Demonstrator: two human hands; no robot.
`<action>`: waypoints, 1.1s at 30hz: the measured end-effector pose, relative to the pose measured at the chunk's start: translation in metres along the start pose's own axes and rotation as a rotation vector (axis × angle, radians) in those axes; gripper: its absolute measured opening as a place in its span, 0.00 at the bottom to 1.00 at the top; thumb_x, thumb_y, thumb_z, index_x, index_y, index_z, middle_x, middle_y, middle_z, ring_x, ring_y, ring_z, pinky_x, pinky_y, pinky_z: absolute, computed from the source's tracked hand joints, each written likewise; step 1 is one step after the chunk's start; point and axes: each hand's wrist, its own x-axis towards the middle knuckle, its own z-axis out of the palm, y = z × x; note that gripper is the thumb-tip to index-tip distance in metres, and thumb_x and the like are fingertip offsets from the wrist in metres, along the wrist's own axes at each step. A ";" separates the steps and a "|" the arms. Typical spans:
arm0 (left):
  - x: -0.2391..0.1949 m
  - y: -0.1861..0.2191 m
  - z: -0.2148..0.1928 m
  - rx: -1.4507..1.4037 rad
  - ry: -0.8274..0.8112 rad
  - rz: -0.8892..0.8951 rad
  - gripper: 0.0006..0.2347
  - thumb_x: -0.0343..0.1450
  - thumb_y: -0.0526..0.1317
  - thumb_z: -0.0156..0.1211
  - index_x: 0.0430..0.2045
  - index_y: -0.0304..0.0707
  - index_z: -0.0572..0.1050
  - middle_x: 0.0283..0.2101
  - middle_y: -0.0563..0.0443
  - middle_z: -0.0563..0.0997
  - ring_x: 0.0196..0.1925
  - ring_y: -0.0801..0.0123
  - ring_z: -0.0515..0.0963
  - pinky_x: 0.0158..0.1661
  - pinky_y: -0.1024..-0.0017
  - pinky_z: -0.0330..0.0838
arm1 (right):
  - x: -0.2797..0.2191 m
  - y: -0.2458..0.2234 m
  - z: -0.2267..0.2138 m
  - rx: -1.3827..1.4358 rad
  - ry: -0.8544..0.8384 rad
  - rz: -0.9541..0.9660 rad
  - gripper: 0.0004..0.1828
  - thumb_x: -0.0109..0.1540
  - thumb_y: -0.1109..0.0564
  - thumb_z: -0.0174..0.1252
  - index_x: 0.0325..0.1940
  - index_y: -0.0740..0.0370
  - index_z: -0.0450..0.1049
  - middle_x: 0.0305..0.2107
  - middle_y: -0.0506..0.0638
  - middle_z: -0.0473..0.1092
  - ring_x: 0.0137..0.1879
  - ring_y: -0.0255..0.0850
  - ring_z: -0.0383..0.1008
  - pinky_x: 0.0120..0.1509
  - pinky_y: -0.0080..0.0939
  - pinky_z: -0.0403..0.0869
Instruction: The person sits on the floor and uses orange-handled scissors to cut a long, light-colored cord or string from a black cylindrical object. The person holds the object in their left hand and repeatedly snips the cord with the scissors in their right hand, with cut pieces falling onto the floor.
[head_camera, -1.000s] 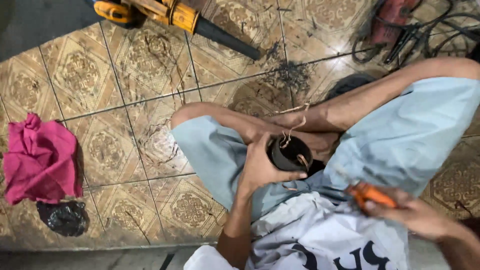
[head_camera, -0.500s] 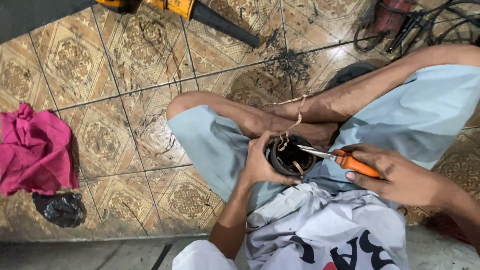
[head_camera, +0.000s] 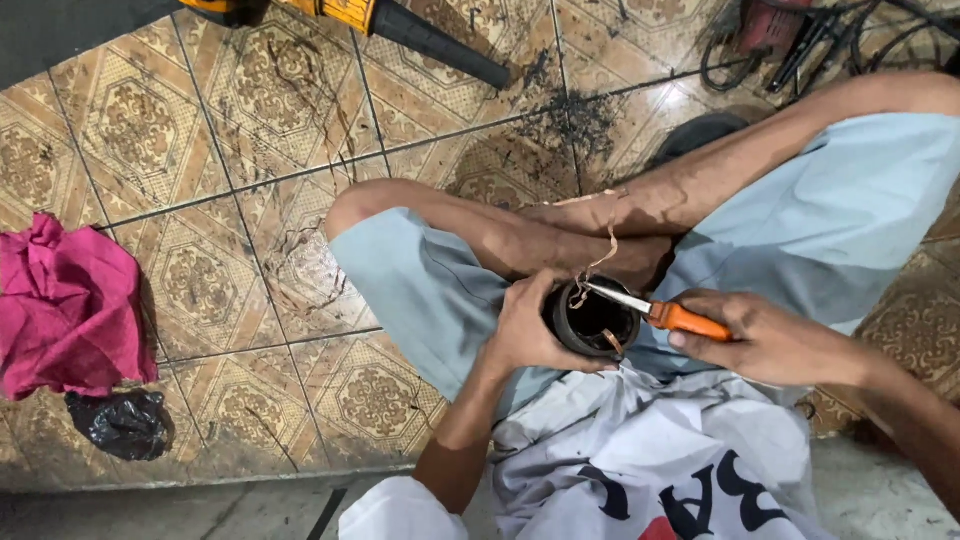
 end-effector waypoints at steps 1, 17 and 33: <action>-0.001 0.000 0.001 -0.003 -0.009 -0.001 0.40 0.42 0.64 0.75 0.42 0.38 0.72 0.41 0.54 0.83 0.43 0.66 0.85 0.48 0.69 0.74 | -0.001 0.000 0.004 0.007 0.000 0.006 0.08 0.63 0.49 0.64 0.44 0.49 0.81 0.23 0.41 0.70 0.28 0.33 0.67 0.33 0.34 0.67; 0.019 0.016 -0.018 -0.274 -0.339 0.013 0.33 0.53 0.61 0.70 0.43 0.34 0.75 0.41 0.51 0.85 0.44 0.65 0.86 0.46 0.69 0.77 | 0.001 0.045 0.035 -0.435 0.412 -0.597 0.15 0.60 0.55 0.61 0.47 0.65 0.73 0.42 0.56 0.72 0.48 0.46 0.78 0.53 0.42 0.83; 0.023 -0.030 -0.008 -1.088 -1.164 -0.022 0.20 0.65 0.61 0.67 0.30 0.44 0.79 0.30 0.60 0.81 0.31 0.76 0.77 0.39 0.79 0.69 | -0.018 0.023 0.004 -0.279 0.070 -0.185 0.14 0.59 0.40 0.61 0.42 0.47 0.81 0.29 0.38 0.80 0.30 0.31 0.84 0.36 0.36 0.79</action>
